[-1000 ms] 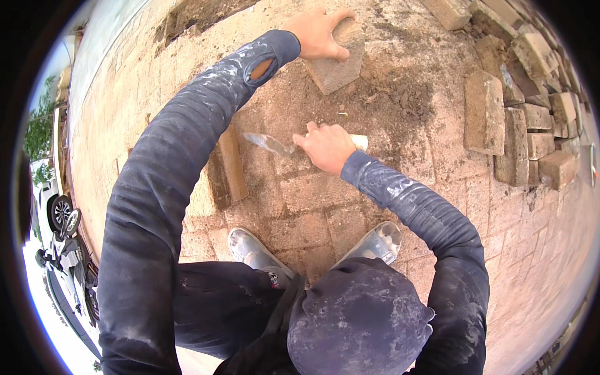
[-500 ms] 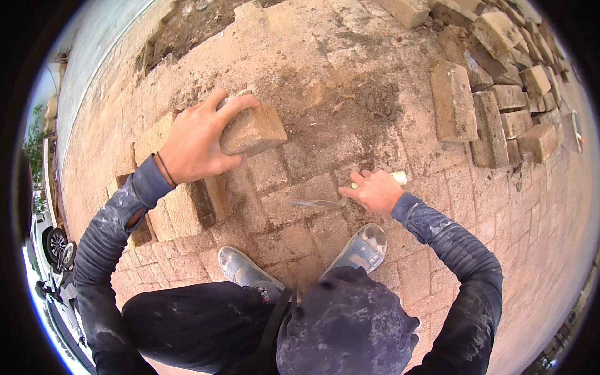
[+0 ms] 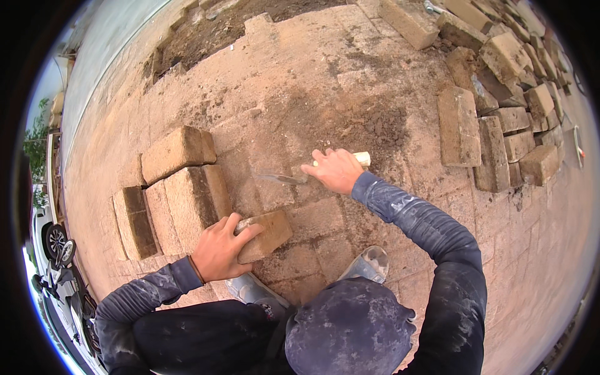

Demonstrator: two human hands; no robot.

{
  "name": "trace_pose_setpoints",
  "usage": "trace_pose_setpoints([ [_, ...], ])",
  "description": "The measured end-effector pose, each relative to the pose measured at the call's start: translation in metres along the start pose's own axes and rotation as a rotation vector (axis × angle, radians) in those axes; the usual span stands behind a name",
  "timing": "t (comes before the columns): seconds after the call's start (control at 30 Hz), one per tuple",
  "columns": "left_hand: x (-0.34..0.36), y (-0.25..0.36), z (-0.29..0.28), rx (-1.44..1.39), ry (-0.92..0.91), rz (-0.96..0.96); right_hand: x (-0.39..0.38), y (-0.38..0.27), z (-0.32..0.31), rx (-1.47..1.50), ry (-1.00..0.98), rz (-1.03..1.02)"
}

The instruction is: The person uses a trowel to spread sand on the ground and places bricks into the prepared area. They repeatedly pick up bricks, apply sand, and position them to form a patterned surface.

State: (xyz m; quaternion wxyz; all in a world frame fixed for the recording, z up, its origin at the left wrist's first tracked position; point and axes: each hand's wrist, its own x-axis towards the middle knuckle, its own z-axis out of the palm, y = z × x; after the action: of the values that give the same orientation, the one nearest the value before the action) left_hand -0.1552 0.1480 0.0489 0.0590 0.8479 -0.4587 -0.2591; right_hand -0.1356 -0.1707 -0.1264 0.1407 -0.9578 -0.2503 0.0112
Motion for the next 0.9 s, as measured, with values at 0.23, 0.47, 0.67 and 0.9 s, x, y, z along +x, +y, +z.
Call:
trace_pose_setpoints([
  [0.23, 0.01, -0.006, 0.0, -0.035, 0.029, 0.013, 0.035, 0.046, -0.014, -0.102, 0.246, 0.457],
  [0.47, 0.004, -0.007, 0.009, -0.067, 0.074, 0.043, 0.038, -0.016, 0.007, 0.021, -0.054, 0.075],
  [0.67, -0.01, 0.003, 0.02, -0.009, 0.116, 0.144, 0.076, 0.01, -0.012, -0.076, 0.189, 0.494],
  [0.9, -0.009, 0.002, 0.019, 0.014, 0.087, 0.216, 0.1, -0.045, 0.015, 0.084, 0.031, 0.318],
])
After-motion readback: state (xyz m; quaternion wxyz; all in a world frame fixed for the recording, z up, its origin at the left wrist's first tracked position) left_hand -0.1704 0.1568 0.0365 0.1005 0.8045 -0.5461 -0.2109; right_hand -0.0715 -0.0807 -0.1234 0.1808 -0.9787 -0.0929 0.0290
